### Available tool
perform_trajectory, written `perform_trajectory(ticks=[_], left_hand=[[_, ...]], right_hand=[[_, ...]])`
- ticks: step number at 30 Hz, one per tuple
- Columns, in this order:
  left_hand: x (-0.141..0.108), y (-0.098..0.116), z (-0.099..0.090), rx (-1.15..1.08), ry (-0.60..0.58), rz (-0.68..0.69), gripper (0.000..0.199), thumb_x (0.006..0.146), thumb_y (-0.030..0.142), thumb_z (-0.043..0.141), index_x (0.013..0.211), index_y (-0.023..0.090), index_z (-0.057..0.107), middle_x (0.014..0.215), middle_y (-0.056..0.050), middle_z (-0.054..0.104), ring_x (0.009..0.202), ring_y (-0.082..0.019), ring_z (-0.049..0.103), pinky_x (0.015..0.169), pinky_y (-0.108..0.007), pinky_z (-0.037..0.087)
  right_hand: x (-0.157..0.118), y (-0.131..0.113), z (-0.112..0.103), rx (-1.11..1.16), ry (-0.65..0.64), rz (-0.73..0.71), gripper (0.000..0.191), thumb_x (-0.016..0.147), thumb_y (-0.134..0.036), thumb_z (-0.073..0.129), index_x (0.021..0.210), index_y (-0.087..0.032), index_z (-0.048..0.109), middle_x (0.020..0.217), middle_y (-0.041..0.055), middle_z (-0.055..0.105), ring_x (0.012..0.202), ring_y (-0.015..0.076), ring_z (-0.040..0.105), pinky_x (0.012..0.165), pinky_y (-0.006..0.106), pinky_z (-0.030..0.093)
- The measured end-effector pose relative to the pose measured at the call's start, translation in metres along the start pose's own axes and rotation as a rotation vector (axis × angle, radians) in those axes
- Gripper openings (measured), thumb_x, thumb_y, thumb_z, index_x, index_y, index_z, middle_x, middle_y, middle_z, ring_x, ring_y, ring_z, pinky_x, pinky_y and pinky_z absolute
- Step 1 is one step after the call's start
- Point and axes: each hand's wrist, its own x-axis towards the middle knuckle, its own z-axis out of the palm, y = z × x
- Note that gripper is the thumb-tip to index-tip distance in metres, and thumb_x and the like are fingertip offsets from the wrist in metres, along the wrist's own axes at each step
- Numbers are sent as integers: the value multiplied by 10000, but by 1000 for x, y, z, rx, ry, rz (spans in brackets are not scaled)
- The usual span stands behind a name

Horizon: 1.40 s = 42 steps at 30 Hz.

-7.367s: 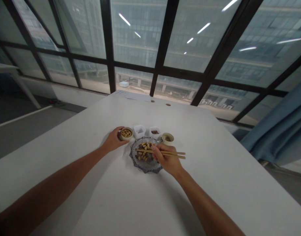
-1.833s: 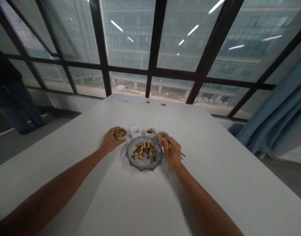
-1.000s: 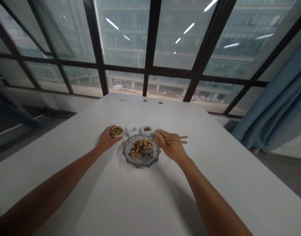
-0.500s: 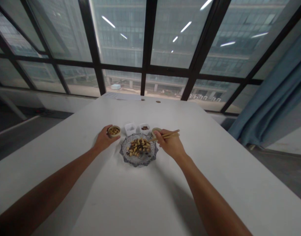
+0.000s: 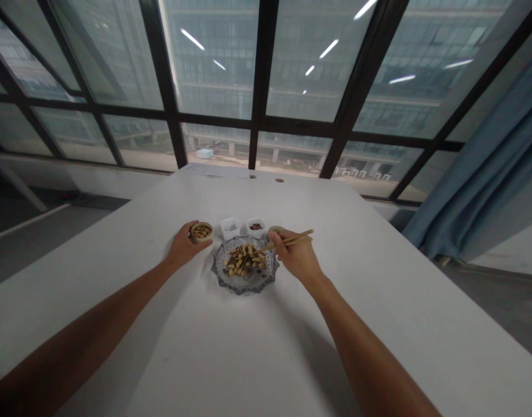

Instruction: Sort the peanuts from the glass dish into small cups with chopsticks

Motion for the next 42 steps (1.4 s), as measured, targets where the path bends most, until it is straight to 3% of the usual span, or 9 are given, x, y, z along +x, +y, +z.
perform_trajectory(ticks=[6, 12, 20, 26, 35, 38, 42], left_hand=[[0, 1, -1, 25, -14, -4, 723, 631, 456, 809, 1248, 196, 533, 1260, -116, 633, 1159, -277, 621, 1030, -425, 488], [0, 1, -2, 23, -15, -11, 728, 633, 462, 806, 1255, 204, 531, 1270, -110, 632, 1169, -275, 616, 1024, -414, 490], [1, -1, 0, 18, -18, -32, 736, 627, 468, 804, 1252, 190, 533, 1263, -116, 636, 1159, -276, 622, 1022, -413, 492], [3, -1, 1, 2, -33, -38, 733, 630, 479, 795, 1254, 198, 532, 1244, -105, 650, 1139, -271, 632, 1015, -418, 495], [4, 1, -1, 34, -34, -78, 737, 630, 513, 772, 1248, 191, 532, 1253, -120, 651, 1124, -274, 642, 1002, -409, 506], [3, 0, -3, 12, -39, -113, 743, 630, 542, 763, 1248, 203, 527, 1218, -107, 671, 1095, -266, 659, 964, -396, 530], [1, -3, -6, 17, -41, -138, 747, 624, 556, 769, 1239, 208, 526, 1193, -105, 682, 1068, -260, 669, 939, -393, 543]], right_hand=[[0, -3, -4, -14, -25, -25, 574, 890, -696, 471, 649, -191, 596, 512, 25, 626, 401, 136, 588, 357, 218, 417], [3, 4, -12, 148, 47, 99, 604, 832, -738, 533, 674, -162, 625, 506, 38, 636, 365, 125, 569, 336, 208, 425], [17, 46, -1, 633, 208, 368, 563, 703, -703, 705, 616, -159, 586, 411, 13, 571, 282, 95, 458, 270, 200, 331], [7, 69, 11, 795, 293, 522, 502, 719, -626, 739, 615, -172, 551, 410, -6, 561, 294, 90, 459, 275, 188, 328], [-36, 71, 31, 801, 584, 386, 563, 712, -735, 672, 686, -183, 562, 476, -6, 602, 360, 113, 518, 341, 220, 403], [-44, 64, 32, 647, 552, 295, 563, 795, -733, 588, 699, -178, 589, 491, 10, 618, 367, 127, 538, 364, 243, 428], [-56, 63, 31, 356, 376, 86, 516, 909, -633, 507, 712, -179, 653, 564, 37, 667, 442, 143, 602, 442, 257, 488]])
